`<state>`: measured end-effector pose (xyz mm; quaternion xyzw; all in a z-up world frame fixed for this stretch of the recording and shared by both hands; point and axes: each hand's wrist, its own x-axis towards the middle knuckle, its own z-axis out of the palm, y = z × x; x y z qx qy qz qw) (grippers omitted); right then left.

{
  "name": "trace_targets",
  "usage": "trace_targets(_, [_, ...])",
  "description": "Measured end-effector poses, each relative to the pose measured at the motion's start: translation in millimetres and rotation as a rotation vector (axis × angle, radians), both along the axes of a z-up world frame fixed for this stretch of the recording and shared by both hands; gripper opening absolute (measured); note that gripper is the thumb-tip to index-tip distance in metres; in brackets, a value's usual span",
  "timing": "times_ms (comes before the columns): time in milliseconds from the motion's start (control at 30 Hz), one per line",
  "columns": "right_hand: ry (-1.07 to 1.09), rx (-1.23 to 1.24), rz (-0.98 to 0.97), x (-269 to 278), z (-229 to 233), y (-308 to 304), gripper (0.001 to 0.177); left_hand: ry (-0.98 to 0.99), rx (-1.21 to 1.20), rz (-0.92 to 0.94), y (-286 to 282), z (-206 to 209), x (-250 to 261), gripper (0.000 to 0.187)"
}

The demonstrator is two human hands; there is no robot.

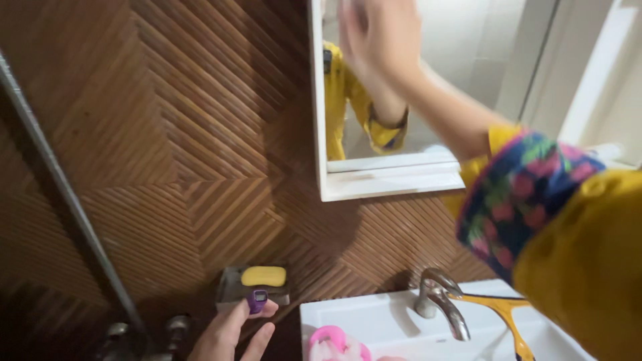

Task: The person uses a handheld squeegee to wipe water from the textured brown tiles in a bathroom. They move between the wall near the sink and the wall beside the toilet, repeatedly scraping the surfaces to remove moisture.

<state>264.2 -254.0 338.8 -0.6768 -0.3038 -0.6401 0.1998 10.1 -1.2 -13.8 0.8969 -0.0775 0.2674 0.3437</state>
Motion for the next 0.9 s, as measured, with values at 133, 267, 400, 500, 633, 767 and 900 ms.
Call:
trace_targets(133, [-0.162,-0.48,0.128,-31.1,-82.2,-43.2,0.04,-0.055,0.005,-0.053,-4.9,-9.5,4.0,0.041])
trace_targets(267, [-0.063,-0.711,0.1,-40.9,-116.4,-93.1,0.048,-0.009,0.026,-0.082,-14.4,-5.1,7.4,0.041])
trace_targets(400, [0.037,-0.523,-0.103,-21.5,-116.6,-152.2,0.035,0.0,0.036,-0.099,-22.7,-2.9,10.8,0.04])
trace_targets(500, [0.138,-0.124,-0.275,-13.4,-109.2,-195.6,0.039,0.02,0.02,-0.119,-27.4,-5.1,13.0,0.04])
trace_targets(633, [0.184,0.141,-0.167,-25.3,-100.5,-222.8,0.071,0.009,0.006,-0.143,-30.0,-6.0,12.1,0.041])
trace_targets(767, [0.337,0.483,0.206,-47.3,-117.5,-214.8,0.067,-0.011,0.002,-0.131,-31.7,-3.8,8.4,0.039])
trace_targets(900, [0.557,0.959,0.574,-80.9,-199.1,-217.2,0.058,-0.08,0.02,-0.134,-33.9,-2.8,6.4,0.042])
